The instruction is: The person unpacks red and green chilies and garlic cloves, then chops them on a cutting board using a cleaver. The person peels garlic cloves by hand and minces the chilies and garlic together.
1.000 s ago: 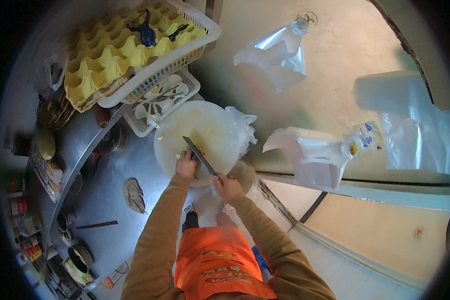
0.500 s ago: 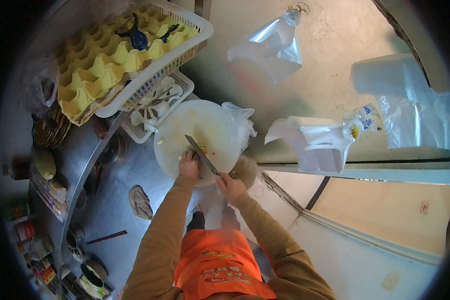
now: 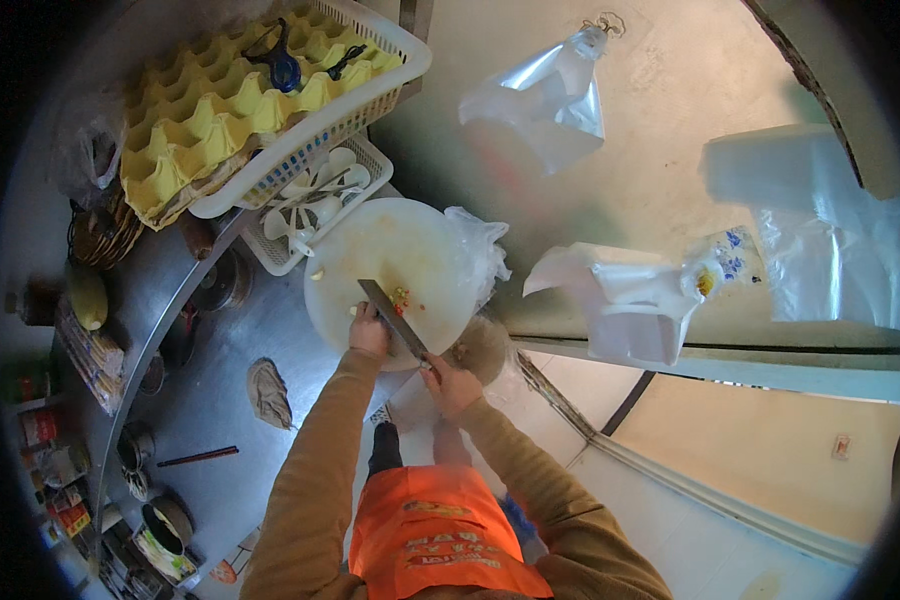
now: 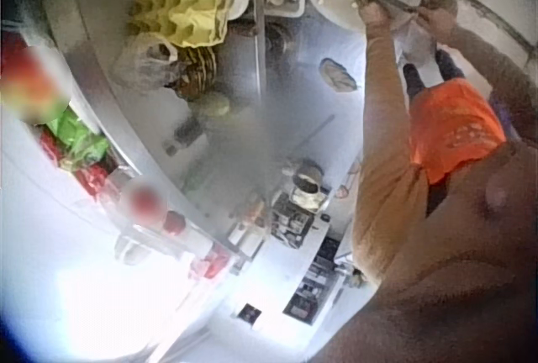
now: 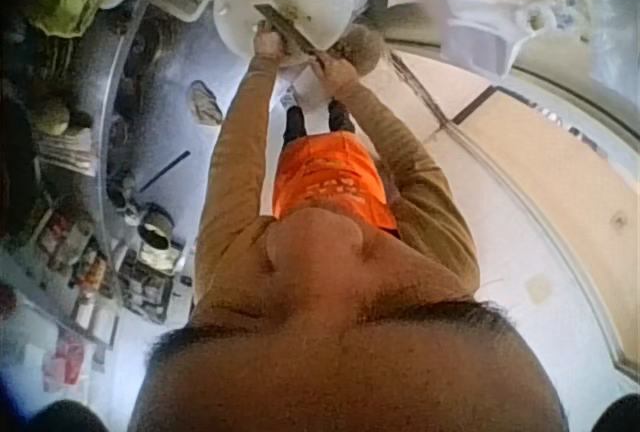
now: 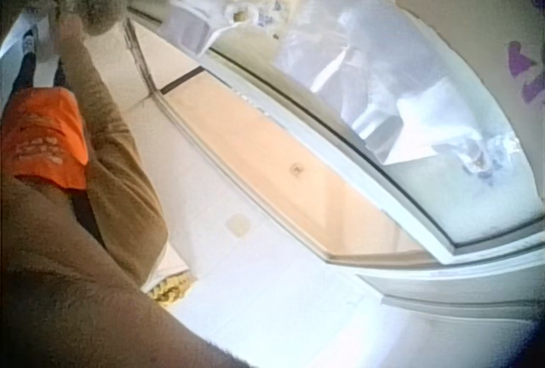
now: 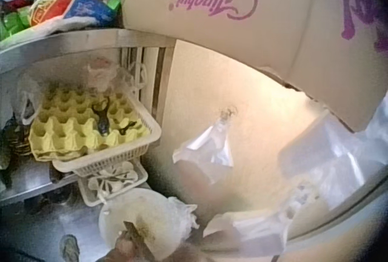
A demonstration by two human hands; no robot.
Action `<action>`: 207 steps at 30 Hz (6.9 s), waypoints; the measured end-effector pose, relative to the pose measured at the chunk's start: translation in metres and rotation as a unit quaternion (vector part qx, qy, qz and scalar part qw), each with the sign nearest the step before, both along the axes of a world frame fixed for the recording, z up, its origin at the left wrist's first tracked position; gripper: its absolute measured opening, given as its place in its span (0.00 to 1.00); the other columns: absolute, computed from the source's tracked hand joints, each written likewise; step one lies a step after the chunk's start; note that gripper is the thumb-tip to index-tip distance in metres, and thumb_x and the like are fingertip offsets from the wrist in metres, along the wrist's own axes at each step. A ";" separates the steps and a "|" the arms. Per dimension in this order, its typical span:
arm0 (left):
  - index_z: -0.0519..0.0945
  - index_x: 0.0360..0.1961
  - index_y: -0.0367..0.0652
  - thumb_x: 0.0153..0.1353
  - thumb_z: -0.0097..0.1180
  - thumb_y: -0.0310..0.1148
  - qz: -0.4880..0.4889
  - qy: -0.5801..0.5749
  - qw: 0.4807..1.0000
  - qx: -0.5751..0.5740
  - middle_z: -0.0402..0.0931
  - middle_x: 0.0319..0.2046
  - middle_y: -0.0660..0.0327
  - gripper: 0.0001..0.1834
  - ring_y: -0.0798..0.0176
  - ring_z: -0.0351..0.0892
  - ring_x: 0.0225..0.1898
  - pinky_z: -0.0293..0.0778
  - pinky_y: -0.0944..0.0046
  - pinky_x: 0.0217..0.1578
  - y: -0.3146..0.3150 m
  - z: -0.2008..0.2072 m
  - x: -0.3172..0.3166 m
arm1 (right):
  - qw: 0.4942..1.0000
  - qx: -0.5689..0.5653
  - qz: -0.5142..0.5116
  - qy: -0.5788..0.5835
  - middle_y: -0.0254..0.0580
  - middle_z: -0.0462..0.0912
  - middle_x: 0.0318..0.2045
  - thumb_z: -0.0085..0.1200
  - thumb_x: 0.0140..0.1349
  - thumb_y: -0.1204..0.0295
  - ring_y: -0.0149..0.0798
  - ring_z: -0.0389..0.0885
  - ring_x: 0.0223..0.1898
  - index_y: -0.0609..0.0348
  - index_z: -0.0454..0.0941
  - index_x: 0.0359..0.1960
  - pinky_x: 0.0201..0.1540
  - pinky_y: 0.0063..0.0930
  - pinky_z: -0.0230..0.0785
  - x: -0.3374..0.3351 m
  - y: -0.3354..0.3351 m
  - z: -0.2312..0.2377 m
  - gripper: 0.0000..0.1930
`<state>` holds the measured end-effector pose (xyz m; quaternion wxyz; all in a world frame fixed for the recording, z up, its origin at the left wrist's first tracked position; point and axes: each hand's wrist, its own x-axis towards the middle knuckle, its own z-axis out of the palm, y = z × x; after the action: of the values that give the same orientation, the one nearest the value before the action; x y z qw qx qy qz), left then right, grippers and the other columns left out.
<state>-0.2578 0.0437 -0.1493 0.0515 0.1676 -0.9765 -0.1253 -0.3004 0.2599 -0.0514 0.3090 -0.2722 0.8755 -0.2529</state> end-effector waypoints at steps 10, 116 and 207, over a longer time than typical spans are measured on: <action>0.88 0.32 0.42 0.49 0.59 0.30 -0.002 -0.021 1.000 -0.024 0.76 0.50 0.54 0.10 0.49 0.73 0.53 0.76 0.55 0.51 -0.002 -0.002 -0.002 | 0.996 0.027 0.007 -0.088 0.57 0.85 0.33 0.47 0.72 0.56 0.62 0.84 0.37 0.52 0.73 0.60 0.43 0.52 0.75 -0.002 0.003 0.004 0.21; 0.85 0.38 0.40 0.48 0.60 0.27 0.029 0.056 0.998 0.008 0.76 0.43 0.53 0.14 0.46 0.74 0.48 0.77 0.53 0.49 -0.003 0.006 0.012 | 0.998 -0.067 0.007 -0.022 0.63 0.84 0.36 0.40 0.74 0.51 0.66 0.83 0.39 0.45 0.66 0.66 0.43 0.56 0.75 -0.002 -0.021 -0.011 0.24; 0.84 0.36 0.40 0.47 0.61 0.24 0.044 0.040 0.997 0.041 0.76 0.45 0.52 0.12 0.47 0.75 0.48 0.77 0.53 0.48 -0.004 -0.005 0.032 | 0.996 -0.072 -0.009 -0.059 0.61 0.84 0.38 0.45 0.72 0.55 0.63 0.83 0.40 0.48 0.70 0.64 0.46 0.52 0.74 0.012 -0.021 0.003 0.23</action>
<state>-0.2256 0.0394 -0.1539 0.0890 0.2071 -0.9595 -0.1689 -0.2884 0.2393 -0.0479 0.3370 -0.2702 0.8380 -0.3335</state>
